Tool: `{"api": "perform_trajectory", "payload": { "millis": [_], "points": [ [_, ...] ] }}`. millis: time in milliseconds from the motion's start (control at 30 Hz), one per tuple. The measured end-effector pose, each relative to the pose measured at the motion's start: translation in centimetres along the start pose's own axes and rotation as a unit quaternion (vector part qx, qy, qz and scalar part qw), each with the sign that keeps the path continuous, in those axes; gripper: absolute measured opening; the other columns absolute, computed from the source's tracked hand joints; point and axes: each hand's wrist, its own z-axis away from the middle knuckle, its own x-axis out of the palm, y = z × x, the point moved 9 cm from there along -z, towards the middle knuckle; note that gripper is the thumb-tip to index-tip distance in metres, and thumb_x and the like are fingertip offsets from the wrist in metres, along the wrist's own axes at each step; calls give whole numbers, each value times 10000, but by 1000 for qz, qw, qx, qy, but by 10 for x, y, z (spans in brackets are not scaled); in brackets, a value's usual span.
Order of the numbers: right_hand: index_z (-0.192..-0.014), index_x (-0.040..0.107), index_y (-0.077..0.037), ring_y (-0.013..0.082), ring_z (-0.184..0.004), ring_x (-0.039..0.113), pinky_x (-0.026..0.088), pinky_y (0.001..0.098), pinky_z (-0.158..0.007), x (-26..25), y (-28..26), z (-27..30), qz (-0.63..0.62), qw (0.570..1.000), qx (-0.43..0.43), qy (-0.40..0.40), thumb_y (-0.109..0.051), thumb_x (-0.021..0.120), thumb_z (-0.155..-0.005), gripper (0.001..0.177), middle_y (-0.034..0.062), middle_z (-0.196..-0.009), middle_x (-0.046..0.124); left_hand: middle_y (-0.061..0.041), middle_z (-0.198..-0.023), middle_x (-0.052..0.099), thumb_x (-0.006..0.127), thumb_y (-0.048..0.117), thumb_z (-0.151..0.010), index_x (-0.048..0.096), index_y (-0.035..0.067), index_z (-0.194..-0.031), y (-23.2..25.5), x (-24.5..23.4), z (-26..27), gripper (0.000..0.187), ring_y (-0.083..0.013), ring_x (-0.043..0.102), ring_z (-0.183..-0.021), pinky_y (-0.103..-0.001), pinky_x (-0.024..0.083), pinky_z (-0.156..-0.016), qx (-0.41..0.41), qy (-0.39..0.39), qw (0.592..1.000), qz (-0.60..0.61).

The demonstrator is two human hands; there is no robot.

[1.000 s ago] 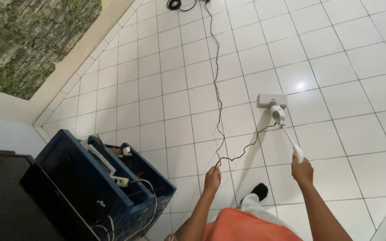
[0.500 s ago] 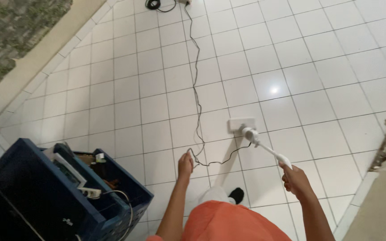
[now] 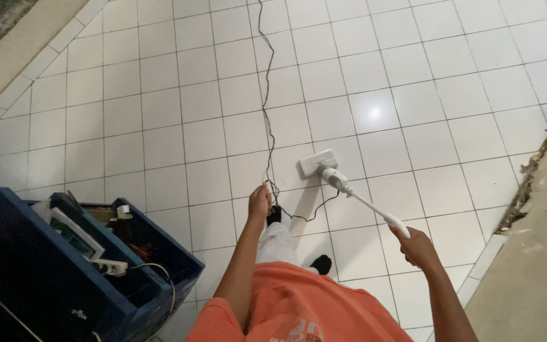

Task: The person vacuums a tiled floor while holding the power cord out of the way.

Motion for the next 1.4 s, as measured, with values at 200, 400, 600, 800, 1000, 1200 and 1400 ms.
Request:
{"api": "perform_trajectory", "payload": {
  "millis": [200, 400, 600, 800, 1000, 1200, 1400],
  "points": [
    [-944, 656, -4, 164, -403, 453, 353, 334, -361, 39, -59, -25, -65, 997, -9, -28, -570, 574, -959, 572, 70, -552, 505, 35, -516, 342, 462, 365, -1057, 442, 143, -735, 44, 6, -35, 392, -95, 271, -390, -291, 212, -358, 9, -59, 997, 40],
    [-956, 656, -7, 174, -426, 507, 400, 344, -386, 63, -148, -58, -42, 999, -15, 13, -583, 535, -987, 589, 81, -591, 547, 32, -529, 350, 455, 365, -1062, 445, 141, -740, 95, -15, -52, 392, -90, 281, -409, -292, 214, -383, -4, -62, 998, 17],
    [-975, 651, 9, 185, -464, 549, 443, 350, -424, 84, -232, -106, -29, 998, -31, 48, -595, 517, -1016, 620, 103, -637, 595, 32, -535, 347, 455, 363, -1062, 415, 138, -735, 119, -57, -76, 400, -92, 272, -410, -293, 230, -388, -9, -51, 999, 1],
    [-1034, 603, 3, 183, -459, 549, 448, 343, -414, 124, -280, -148, -62, 997, -18, 51, -583, 547, -1011, 589, 93, -641, 585, 40, -535, 344, 453, 367, -1061, 400, 145, -739, 119, -89, -100, 395, -85, 267, -415, -285, 242, -391, -29, -49, 998, 9],
    [-1067, 615, 32, 162, -429, 479, 375, 334, -384, 168, -284, -130, -110, 993, -43, -1, -511, 582, -1014, 546, 69, -603, 511, 41, -535, 346, 445, 380, -1061, 394, 147, -743, 125, -102, -116, 398, -82, 273, -429, -282, 248, -394, -30, -49, 998, -7],
    [-1115, 655, -6, 134, -410, 406, 326, 325, -368, 138, -277, -94, -66, 996, -25, -50, -457, 605, -990, 470, 40, -564, 479, 49, -543, 337, 448, 378, -1059, 408, 147, -743, 131, -106, -122, 393, -84, 255, -423, -278, 215, -392, -42, -62, 997, 21],
    [-1080, 666, 21, 134, -403, 356, 263, 326, -375, 108, -285, -72, 31, 992, -19, -119, -464, 616, -991, 495, 29, -561, 422, 37, -543, 340, 453, 358, -1065, 383, 148, -738, 132, -106, -124, 395, -89, 262, -418, -287, 223, -391, -41, -74, 996, 27]
  ]
}}
